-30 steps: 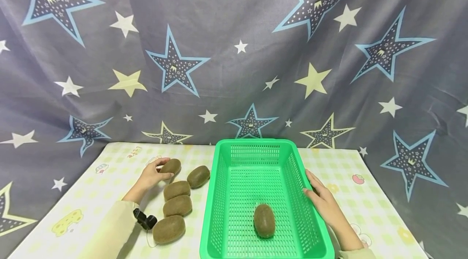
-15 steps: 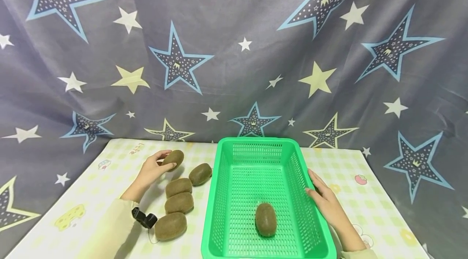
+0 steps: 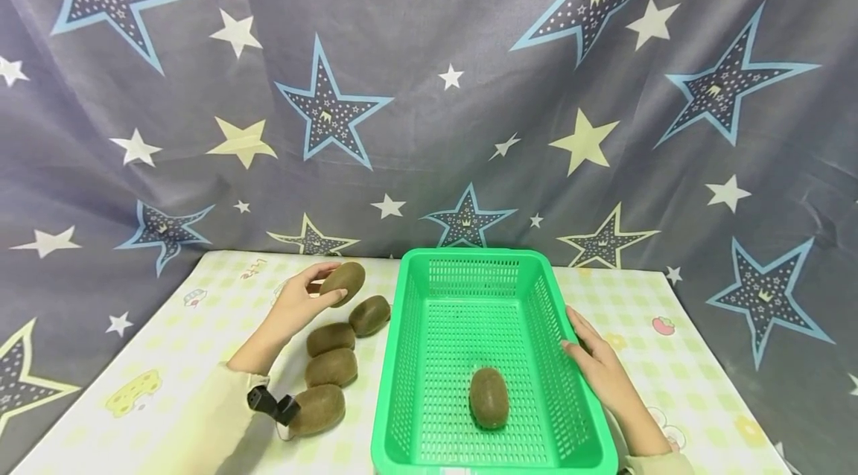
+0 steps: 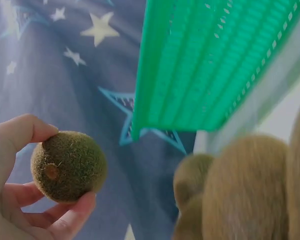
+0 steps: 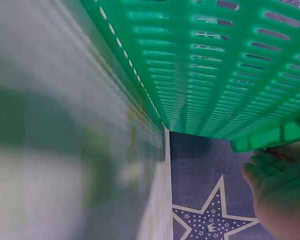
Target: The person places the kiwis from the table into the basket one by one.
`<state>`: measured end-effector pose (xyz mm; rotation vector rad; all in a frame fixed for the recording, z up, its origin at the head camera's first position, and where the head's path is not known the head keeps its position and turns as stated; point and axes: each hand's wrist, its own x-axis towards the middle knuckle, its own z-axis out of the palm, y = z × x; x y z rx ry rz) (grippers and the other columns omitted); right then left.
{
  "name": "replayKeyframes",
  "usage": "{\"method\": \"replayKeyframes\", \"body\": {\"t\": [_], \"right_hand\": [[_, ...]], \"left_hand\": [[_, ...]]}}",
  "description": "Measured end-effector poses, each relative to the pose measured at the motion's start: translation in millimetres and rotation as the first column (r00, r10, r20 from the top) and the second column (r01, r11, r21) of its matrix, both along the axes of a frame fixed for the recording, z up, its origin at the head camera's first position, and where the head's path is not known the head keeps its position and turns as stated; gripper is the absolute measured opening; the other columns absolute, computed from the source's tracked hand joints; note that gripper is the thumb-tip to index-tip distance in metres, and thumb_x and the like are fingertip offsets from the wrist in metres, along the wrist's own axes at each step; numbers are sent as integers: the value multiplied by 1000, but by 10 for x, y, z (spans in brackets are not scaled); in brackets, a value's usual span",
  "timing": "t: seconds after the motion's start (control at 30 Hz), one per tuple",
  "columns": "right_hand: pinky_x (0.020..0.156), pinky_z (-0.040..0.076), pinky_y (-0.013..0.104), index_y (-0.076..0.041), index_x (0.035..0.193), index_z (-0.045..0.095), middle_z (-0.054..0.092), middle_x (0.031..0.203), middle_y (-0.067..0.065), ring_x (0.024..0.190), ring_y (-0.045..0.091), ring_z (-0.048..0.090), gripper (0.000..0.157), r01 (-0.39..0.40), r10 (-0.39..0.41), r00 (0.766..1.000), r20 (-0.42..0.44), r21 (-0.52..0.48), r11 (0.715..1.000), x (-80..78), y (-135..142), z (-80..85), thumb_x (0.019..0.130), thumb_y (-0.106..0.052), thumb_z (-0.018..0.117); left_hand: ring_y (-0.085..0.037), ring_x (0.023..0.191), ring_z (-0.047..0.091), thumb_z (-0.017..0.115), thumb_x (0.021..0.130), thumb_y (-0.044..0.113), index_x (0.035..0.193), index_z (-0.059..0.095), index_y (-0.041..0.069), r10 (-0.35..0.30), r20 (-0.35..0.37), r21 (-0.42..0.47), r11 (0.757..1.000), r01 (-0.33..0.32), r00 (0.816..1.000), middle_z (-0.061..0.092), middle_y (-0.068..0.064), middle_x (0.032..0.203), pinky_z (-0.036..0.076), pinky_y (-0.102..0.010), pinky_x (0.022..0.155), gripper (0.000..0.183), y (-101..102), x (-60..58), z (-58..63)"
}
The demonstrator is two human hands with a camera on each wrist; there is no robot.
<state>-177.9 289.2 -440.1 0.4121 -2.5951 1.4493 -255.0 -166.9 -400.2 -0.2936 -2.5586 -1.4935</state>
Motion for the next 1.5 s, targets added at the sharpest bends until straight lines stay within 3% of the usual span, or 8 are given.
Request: {"method": "replayKeyframes", "body": {"t": [0.4,0.63,0.93,1.1,1.17,1.33,1.37,1.5], "right_hand": [[90,20,-2,-4,149,24,20,151,25,138,26,18,56,5,-5,1000,-4,-2,1000,-1,-2,11,99,-16,46],[90,20,-2,-5,149,24,20,151,25,138,35,18,56,8,-8,1000,0,-9,1000,-4,-5,-6,99,-16,46],[89,22,-2,-5,149,24,22,150,25,138,25,21,55,13,-13,1000,-6,-4,1000,12,-8,-14,99,-16,46],[90,21,-2,-3,148,25,24,149,27,131,-5,21,55,13,-13,1000,-28,-5,1000,-2,-16,-12,99,-16,46],[90,21,-2,-2,148,26,24,149,27,128,-10,20,55,15,-15,999,-32,-4,1000,-4,-16,-19,99,-16,46],[90,20,-3,-1,148,26,24,149,27,128,-8,20,55,16,-16,999,-37,-3,1000,2,-10,-28,99,-16,47],[90,20,-3,-1,147,26,24,149,27,128,-9,20,55,14,-14,999,-39,-2,1000,2,-10,-27,99,-16,47],[90,20,-3,-1,148,26,24,149,27,132,-2,20,55,12,-12,999,-37,-1,1000,0,-10,-22,99,-16,46]], "left_hand": [[-27,96,59,73,80,16,127,58,14,-59,-35,-1,998,59,998,61,-9,119,51,-33,74,49,272,334,170],[-22,95,61,75,80,17,125,60,15,-132,-32,37,990,133,991,62,-6,115,51,-32,75,48,467,520,133],[-22,99,60,74,81,17,128,56,10,-261,-51,99,959,265,964,59,-10,118,53,-27,76,50,698,675,97],[-20,96,62,74,81,17,129,55,11,-293,-57,60,953,296,955,57,-10,120,54,-23,71,52,804,741,81],[-20,94,62,73,82,16,129,54,9,-306,-50,43,950,308,951,57,-10,121,53,-22,71,51,844,799,123],[-16,96,61,70,85,23,132,53,13,-315,-25,-5,949,315,949,57,-4,123,53,-23,72,51,912,837,103],[-14,96,61,70,85,27,132,53,16,-315,-30,-23,949,314,949,57,-2,123,52,-22,71,51,918,810,47],[-12,88,60,68,86,30,132,54,11,-318,-59,-92,946,312,946,60,-4,118,50,-22,64,51,961,813,46]]}}
